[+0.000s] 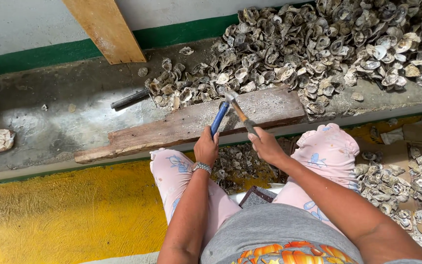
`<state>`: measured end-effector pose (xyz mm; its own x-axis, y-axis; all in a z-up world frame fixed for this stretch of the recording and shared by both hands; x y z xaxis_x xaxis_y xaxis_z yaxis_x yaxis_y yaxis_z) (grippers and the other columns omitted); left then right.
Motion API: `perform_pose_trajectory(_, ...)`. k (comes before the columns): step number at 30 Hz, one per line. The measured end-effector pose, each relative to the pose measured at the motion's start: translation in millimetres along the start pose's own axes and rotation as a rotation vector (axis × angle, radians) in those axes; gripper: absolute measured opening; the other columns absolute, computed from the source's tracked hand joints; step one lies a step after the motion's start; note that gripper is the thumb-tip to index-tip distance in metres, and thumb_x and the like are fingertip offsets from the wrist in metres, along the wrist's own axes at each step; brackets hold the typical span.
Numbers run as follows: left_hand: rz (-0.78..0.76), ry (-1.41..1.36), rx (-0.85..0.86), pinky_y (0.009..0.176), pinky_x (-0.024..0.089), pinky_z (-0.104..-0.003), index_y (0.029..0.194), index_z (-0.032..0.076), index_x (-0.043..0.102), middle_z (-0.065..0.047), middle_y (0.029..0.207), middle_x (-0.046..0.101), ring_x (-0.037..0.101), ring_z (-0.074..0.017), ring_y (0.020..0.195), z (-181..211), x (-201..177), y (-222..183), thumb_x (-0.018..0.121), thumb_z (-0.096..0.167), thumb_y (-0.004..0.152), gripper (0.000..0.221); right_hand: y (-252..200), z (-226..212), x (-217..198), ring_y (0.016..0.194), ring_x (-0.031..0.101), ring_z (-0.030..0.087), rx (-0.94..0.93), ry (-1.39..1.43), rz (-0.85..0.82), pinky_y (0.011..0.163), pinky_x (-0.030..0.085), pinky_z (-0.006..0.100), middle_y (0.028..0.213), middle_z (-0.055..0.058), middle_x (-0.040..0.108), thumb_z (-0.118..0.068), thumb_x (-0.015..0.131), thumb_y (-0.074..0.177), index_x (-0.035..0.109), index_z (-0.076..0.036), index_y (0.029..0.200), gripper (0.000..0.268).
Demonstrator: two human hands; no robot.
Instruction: Using a hammer and a blue tool to process or crush shucked oyster shells on a wooden plank.
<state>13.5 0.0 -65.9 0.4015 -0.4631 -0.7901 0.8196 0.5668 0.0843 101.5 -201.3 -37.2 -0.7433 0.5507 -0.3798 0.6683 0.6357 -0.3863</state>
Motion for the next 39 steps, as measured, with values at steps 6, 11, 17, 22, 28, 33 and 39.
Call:
perform_pose_trajectory(6,0.007,-0.108,-0.037,0.071,0.05,-0.054,0.114,0.008,0.056,-0.021,0.092,0.07,0.067,-0.0437,0.082,-1,-4,0,0.057,0.036,0.101,0.031,39,3,-58,0.048,0.05,0.015,-0.175,-0.162,0.331,0.041,0.046,0.032,0.066,-0.001,0.053,-0.029,0.048,0.107,0.054,-0.005,0.106,0.025)
perform_pose_trajectory(11,-0.031,-0.191,0.01,0.072,0.051,-0.051,0.117,0.01,0.058,-0.019,0.089,0.071,0.068,-0.0409,0.082,13,-13,4,0.056,0.041,0.101,0.035,77,30,-111,0.064,0.056,0.025,-0.04,-0.514,0.453,0.065,0.05,0.05,0.069,0.002,0.053,-0.033,0.061,0.1,0.06,-0.004,0.116,0.033)
perform_pose_trajectory(17,-0.144,-0.217,-0.017,0.071,0.051,-0.047,0.121,0.013,0.061,-0.015,0.087,0.071,0.071,-0.0347,0.079,23,-12,3,0.06,0.045,0.098,0.04,120,59,-98,0.08,0.064,0.026,-0.109,-0.695,0.596,0.072,0.054,0.046,0.093,0.011,0.059,-0.034,0.068,0.093,0.061,-0.001,0.123,0.045)
perform_pose_trajectory(22,-0.218,-0.26,0.08,0.071,0.053,-0.045,0.12,0.014,0.064,-0.014,0.084,0.072,0.071,-0.0323,0.077,30,-9,1,0.063,0.045,0.095,0.04,117,31,-75,0.073,0.064,0.017,-0.211,-0.089,0.406,0.063,0.053,0.033,0.096,0.009,0.064,-0.023,0.065,0.1,0.063,-0.001,0.131,0.038)
perform_pose_trajectory(28,-0.224,-0.199,0.118,0.071,0.053,-0.044,0.122,0.015,0.062,-0.013,0.084,0.073,0.072,-0.0307,0.076,30,-4,-1,0.063,0.046,0.095,0.041,105,25,-70,0.064,0.071,0.013,-0.233,-0.02,0.429,0.056,0.057,0.026,0.08,0.009,0.074,-0.016,0.073,0.093,0.072,0.003,0.11,0.026)
perform_pose_trajectory(33,-0.078,-0.51,0.085,0.062,0.05,-0.035,0.121,0.011,0.063,-0.009,0.073,0.063,0.064,-0.0211,0.065,27,-4,5,0.062,0.042,0.099,0.038,80,11,-91,0.066,0.073,0.013,-0.403,-0.112,0.639,0.057,0.058,0.028,0.079,0.011,0.075,-0.009,0.073,0.092,0.073,0.004,0.101,0.016)
perform_pose_trajectory(39,0.104,-0.63,-0.074,0.058,0.045,-0.032,0.12,0.009,0.061,-0.002,0.072,0.059,0.054,-0.0115,0.063,11,-9,10,0.062,0.037,0.099,0.035,-37,-32,-179,0.076,0.072,0.01,-0.061,-0.002,0.742,0.056,0.059,0.023,0.099,0.011,0.072,-0.009,0.064,0.097,0.07,-0.006,0.115,0.019)
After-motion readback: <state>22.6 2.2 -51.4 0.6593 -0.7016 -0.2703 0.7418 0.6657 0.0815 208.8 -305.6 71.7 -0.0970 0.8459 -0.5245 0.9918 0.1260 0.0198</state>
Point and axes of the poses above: each hand's wrist, its own y-axis towards the middle knuckle, its own x-axis out of the palm, z = x × y, the point moved 7 cm from there along y, towards the middle knuckle
